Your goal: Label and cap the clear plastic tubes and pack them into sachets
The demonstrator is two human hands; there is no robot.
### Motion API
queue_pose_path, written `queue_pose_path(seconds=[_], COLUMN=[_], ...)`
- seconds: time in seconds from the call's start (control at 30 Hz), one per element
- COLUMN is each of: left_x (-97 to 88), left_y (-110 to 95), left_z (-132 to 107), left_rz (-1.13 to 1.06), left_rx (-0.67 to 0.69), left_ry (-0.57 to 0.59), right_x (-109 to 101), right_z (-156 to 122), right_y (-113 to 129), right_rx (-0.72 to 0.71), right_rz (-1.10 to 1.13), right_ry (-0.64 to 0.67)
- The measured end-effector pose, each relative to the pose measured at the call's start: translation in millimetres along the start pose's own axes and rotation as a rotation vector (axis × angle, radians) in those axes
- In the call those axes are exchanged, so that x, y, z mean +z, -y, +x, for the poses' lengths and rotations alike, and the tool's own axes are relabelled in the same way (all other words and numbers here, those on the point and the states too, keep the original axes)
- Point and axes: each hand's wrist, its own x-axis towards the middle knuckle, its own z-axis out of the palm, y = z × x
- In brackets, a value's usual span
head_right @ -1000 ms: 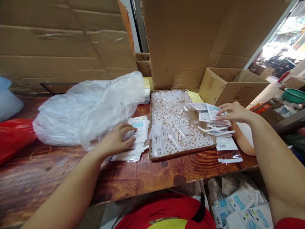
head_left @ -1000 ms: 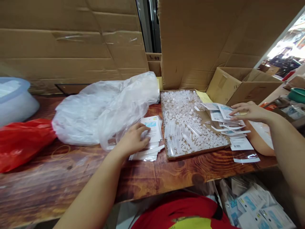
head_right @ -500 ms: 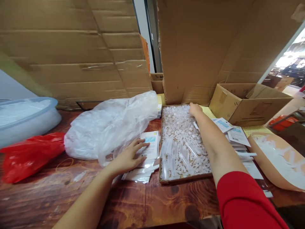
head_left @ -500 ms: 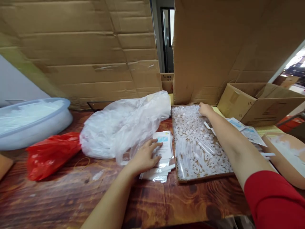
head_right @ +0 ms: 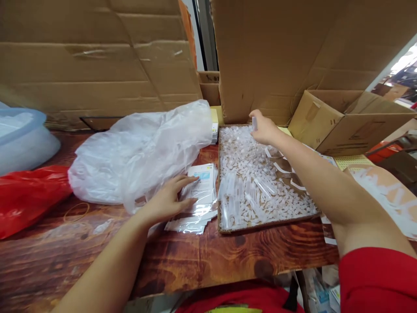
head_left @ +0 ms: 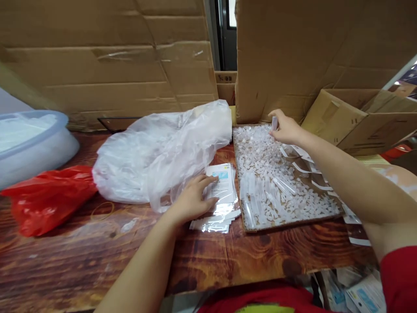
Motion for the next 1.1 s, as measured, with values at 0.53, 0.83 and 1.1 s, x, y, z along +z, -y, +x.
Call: queue_pose_path(seconds=[0.53, 0.83, 1.1], left_x=[-15.2, -20.4, -21.3], left_y=[-34, -41, -47], left_z=[-6, -12, -19], left_rz=[0.465, 0.460, 0.438], left_rx=[-0.109, -0.176, -0.159], left_ry=[0.145, 0.143, 0.157], right_x=[56, 51, 68], right_z=[-171, -184, -177], right_y=[-45, -27, -50], right_rx=[-0.557, -0.297, -0.258], right_rz=[-0.256, -0.440, -0.413], right_ry=[-0.092, 0.125, 0.012])
